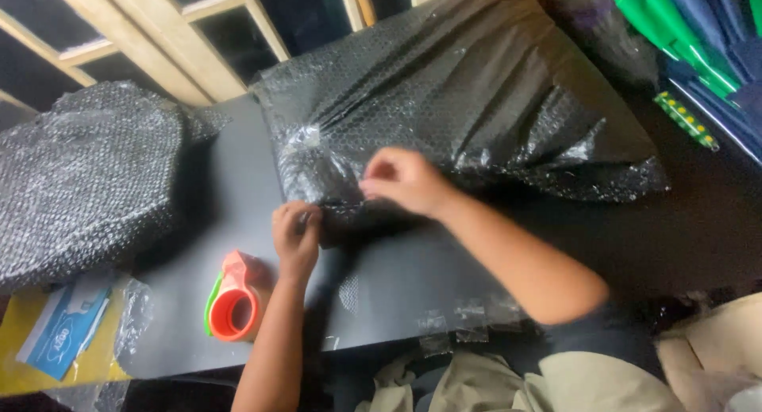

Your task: The person wraps a large item in black bubble wrap, folds the edges, and secures them with clear packing tape. They smooth the surface and use a small green tool to press the tape and wrap firmly.

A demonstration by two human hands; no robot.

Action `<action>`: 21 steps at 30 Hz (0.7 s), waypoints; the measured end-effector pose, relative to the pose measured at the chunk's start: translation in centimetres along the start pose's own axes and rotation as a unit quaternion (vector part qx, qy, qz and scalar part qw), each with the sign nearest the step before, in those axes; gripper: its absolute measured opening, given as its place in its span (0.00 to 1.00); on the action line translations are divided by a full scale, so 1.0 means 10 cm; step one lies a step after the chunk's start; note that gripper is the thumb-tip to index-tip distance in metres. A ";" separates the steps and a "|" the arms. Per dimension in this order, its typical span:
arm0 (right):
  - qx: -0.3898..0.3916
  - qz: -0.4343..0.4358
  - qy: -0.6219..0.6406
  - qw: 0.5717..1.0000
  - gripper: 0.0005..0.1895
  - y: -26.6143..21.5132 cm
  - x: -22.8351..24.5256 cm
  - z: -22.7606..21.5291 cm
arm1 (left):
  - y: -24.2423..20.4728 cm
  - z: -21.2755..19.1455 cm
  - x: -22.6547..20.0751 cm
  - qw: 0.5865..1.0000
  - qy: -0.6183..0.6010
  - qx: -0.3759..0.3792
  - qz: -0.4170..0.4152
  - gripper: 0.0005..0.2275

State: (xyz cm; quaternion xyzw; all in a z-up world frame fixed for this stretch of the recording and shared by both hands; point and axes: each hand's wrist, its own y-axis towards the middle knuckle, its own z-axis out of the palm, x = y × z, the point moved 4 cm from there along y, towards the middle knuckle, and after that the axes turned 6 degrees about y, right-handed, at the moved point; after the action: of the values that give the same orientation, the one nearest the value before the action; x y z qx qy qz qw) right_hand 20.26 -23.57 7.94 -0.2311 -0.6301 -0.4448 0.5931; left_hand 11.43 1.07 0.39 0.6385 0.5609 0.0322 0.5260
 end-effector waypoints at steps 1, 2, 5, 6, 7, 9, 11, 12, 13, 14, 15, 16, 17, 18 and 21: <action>-0.007 0.000 0.001 1.000 0.09 -0.15 0.16 -0.22 | 0.00 0.01 -0.03 1.000 -0.003 0.006 0.002 0.08; -0.042 -0.018 -0.080 0.996 0.08 -0.32 0.35 -0.46 | -0.02 0.00 -0.09 1.000 0.001 -0.019 0.018 0.09; -0.123 0.003 -0.179 0.976 0.09 -0.99 0.70 -1.11 | -0.04 0.00 -0.11 0.998 0.014 -0.047 0.047 0.11; -0.165 0.036 -0.195 0.966 0.10 -1.27 0.78 -1.33 | -0.03 0.03 -0.11 0.996 0.027 -0.054 0.064 0.11; -0.175 0.043 -0.200 0.963 0.10 -1.52 0.82 -1.45 | -0.07 -0.01 -0.10 0.997 0.016 -0.046 0.063 0.11; -0.271 0.173 -0.309 0.895 0.10 -2.10 0.86 -1.80 | -0.13 0.01 -0.12 0.992 0.079 -0.033 0.087 0.03; -0.323 0.237 -0.337 0.852 0.10 -2.59 0.78 -1.94 | -0.15 0.01 -0.13 0.993 0.065 -0.028 0.094 0.03; -0.357 0.288 -0.359 0.813 0.11 -2.85 0.74 -2.02 | -0.16 -0.01 -0.13 0.992 0.067 -0.037 0.098 0.03; -0.369 0.297 -0.359 0.804 0.11 -3.06 0.71 -2.02 | -0.18 0.01 -0.11 0.993 0.054 -0.026 0.100 0.03; -0.378 0.334 -0.340 0.794 0.11 -3.24 0.64 -2.04 | -0.20 0.01 -0.09 0.993 0.066 -0.024 0.095 0.04; -0.386 0.370 -0.319 0.782 0.12 -3.42 0.58 -2.04 | -0.22 0.00 -0.06 0.993 0.078 -0.023 0.089 0.05; -0.392 0.374 -0.318 0.778 0.12 -3.53 0.49 -2.07 | -0.23 0.02 -0.07 0.993 0.073 -0.017 0.090 0.05; -0.417 0.386 -0.287 0.771 0.14 -3.66 0.40 -2.10 | -0.24 0.02 -0.08 0.992 0.069 -0.026 0.098 0.05; -0.441 0.396 -0.253 0.764 0.15 -3.78 0.29 -2.12 | -0.24 0.00 -0.09 0.991 0.068 -0.034 0.106 0.06; -0.426 0.385 -0.134 0.808 0.22 -3.86 -0.05 -2.06 | -0.25 0.01 -0.07 0.990 0.083 -0.034 0.110 0.06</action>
State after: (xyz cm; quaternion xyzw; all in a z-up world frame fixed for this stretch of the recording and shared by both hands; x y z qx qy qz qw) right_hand -0.11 -59.82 -5.59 -0.7415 -0.3102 -0.3681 0.4674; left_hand 9.50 0.03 -1.07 0.6735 0.5276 0.1620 0.4917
